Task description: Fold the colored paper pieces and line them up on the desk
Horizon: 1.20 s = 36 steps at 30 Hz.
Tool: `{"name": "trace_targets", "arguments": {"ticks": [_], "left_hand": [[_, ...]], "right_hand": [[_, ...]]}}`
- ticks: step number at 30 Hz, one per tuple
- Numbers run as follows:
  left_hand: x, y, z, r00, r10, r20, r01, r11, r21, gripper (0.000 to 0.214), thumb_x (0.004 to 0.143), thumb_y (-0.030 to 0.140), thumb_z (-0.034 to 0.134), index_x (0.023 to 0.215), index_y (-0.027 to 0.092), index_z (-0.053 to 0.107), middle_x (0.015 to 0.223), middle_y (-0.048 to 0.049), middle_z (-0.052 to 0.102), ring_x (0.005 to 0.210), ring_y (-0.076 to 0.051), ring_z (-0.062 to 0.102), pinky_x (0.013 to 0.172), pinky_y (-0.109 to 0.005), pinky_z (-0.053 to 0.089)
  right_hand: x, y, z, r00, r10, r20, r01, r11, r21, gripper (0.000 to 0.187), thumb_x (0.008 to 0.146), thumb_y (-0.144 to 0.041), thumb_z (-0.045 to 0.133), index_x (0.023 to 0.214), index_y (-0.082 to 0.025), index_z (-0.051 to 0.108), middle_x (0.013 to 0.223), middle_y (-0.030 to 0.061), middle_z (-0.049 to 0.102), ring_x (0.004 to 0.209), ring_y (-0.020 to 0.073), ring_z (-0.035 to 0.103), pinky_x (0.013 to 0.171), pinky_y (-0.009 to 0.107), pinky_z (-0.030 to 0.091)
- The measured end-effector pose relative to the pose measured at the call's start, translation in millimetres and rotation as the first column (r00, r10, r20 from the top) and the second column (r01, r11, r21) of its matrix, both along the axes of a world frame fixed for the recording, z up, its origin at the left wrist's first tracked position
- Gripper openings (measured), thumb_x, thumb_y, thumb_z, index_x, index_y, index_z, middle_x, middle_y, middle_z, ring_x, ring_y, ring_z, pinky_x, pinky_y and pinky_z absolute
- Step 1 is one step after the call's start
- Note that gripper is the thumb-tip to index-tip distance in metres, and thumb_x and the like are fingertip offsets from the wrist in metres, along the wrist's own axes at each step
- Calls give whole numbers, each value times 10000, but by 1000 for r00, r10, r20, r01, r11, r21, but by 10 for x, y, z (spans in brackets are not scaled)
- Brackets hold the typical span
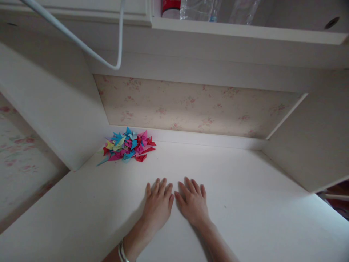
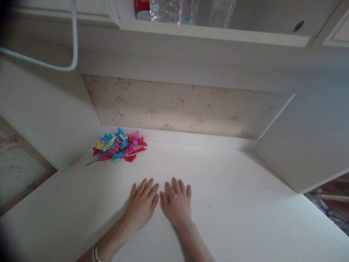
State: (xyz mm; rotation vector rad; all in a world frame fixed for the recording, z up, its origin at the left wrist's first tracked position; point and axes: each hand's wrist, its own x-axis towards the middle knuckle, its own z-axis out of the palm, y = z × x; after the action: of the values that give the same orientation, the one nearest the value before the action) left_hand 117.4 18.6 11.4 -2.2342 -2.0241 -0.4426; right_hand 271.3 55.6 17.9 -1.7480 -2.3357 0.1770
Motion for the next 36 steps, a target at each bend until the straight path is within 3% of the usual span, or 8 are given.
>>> {"name": "trace_targets", "arguments": {"ticks": [36], "left_hand": [[-13,-6,-39,1000,2,-26,0,999,44,390,960,363,353,1303,314,533,1429,-52,478,1335,-304,383,1069,-591,272]], "right_hand": [[8,-10,-20,1000,14,0,-14,999,32,442,932,-493,378,1317,-337,527,1475,27,413,1362,283,314,1101,531,152]]}}
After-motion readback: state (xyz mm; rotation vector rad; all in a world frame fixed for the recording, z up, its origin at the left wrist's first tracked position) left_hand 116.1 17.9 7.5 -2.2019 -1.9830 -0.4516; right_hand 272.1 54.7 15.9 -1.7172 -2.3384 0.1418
